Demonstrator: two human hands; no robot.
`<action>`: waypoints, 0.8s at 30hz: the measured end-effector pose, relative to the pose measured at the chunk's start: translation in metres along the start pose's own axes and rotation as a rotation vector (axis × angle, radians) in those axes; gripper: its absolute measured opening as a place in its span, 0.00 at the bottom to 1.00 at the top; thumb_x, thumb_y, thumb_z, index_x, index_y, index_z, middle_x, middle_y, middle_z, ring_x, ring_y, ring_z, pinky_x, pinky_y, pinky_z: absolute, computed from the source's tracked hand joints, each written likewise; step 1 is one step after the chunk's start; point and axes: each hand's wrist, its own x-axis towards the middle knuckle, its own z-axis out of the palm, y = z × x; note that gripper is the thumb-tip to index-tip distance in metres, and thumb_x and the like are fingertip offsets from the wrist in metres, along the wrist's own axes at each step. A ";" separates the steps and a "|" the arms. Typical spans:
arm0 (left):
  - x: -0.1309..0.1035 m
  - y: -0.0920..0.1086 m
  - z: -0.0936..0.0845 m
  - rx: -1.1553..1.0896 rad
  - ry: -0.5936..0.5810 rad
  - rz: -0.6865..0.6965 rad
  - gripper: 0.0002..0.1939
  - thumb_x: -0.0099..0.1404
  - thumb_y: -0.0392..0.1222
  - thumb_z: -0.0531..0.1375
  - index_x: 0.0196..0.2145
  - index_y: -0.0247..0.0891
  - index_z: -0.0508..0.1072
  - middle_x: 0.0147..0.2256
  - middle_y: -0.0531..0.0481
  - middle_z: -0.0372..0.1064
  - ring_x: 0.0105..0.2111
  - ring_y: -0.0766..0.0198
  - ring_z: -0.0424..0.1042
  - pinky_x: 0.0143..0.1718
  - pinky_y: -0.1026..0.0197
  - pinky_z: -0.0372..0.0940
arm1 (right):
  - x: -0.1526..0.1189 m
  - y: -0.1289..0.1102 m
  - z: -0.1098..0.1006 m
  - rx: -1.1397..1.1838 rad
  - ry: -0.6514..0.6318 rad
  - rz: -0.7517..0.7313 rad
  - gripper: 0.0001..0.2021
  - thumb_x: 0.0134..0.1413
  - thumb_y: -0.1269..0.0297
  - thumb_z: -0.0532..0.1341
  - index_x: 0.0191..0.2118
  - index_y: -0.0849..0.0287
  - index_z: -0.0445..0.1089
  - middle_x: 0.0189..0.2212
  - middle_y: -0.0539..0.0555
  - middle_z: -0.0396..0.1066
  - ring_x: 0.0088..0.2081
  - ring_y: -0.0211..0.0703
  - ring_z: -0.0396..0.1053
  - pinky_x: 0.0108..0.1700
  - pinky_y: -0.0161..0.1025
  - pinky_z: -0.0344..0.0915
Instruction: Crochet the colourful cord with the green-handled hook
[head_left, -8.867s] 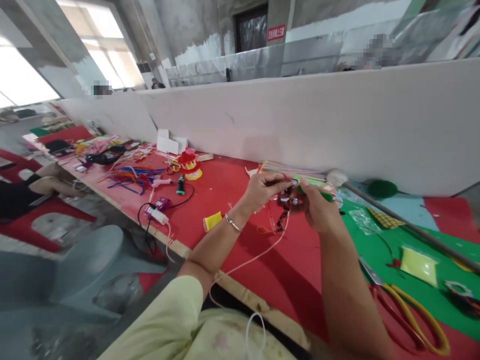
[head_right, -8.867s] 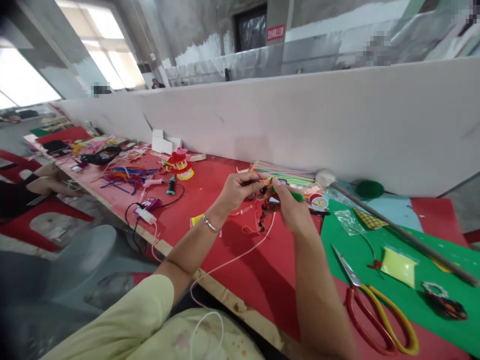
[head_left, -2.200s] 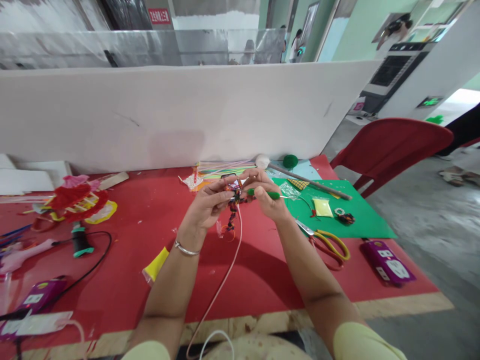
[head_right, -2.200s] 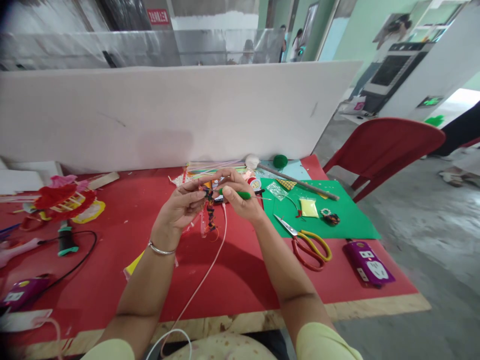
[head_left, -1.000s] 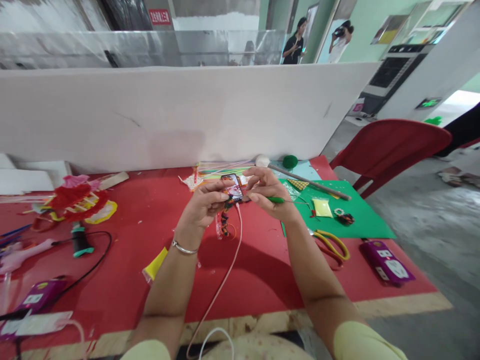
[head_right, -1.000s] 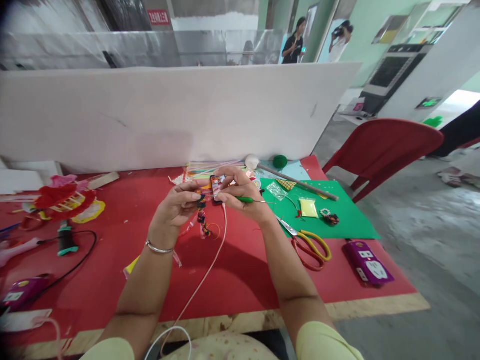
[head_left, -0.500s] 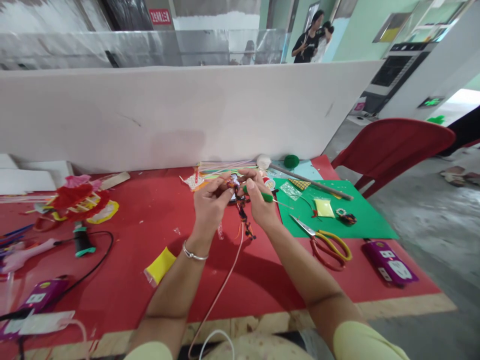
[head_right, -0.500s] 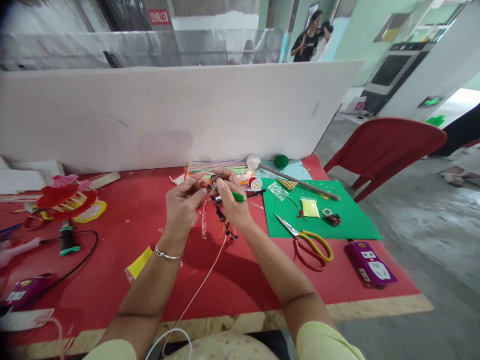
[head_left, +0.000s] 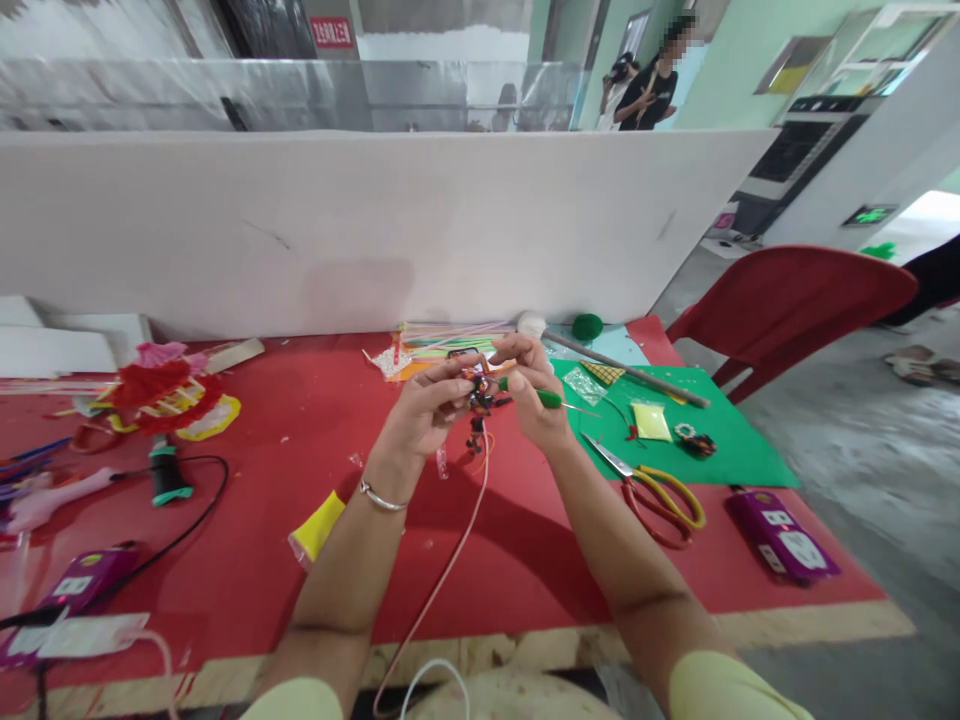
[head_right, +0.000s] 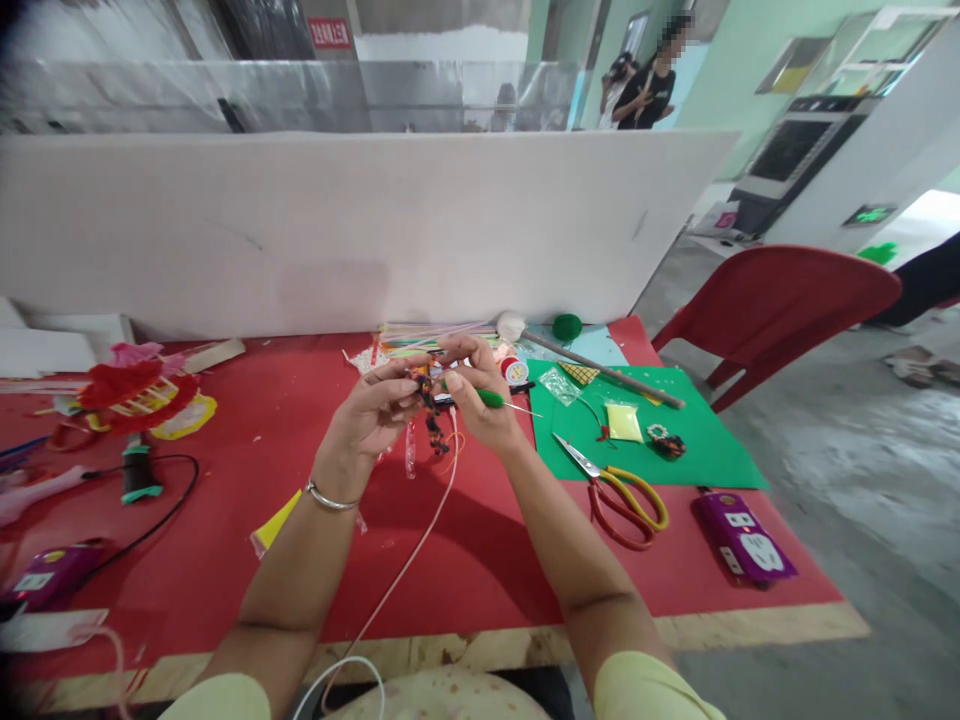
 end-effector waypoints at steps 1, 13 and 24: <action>0.000 -0.001 0.000 0.018 0.003 0.012 0.21 0.47 0.34 0.75 0.41 0.34 0.86 0.20 0.54 0.67 0.19 0.75 0.59 0.18 0.72 0.49 | 0.001 0.000 -0.002 0.010 -0.008 -0.008 0.25 0.69 0.45 0.56 0.28 0.54 0.79 0.50 0.56 0.71 0.50 0.49 0.71 0.58 0.52 0.70; -0.005 -0.002 0.016 -0.168 0.131 -0.107 0.17 0.42 0.32 0.76 0.33 0.35 0.82 0.22 0.56 0.70 0.17 0.78 0.59 0.15 0.75 0.48 | -0.006 0.009 0.013 0.199 0.104 0.080 0.24 0.71 0.48 0.54 0.30 0.52 0.79 0.53 0.55 0.72 0.51 0.48 0.72 0.57 0.51 0.73; -0.005 0.009 0.004 0.052 0.158 0.007 0.17 0.42 0.35 0.76 0.33 0.34 0.85 0.18 0.56 0.66 0.17 0.76 0.59 0.16 0.71 0.48 | 0.002 0.005 -0.012 -0.128 -0.028 -0.187 0.19 0.67 0.44 0.59 0.37 0.50 0.82 0.65 0.54 0.61 0.49 0.47 0.70 0.48 0.50 0.76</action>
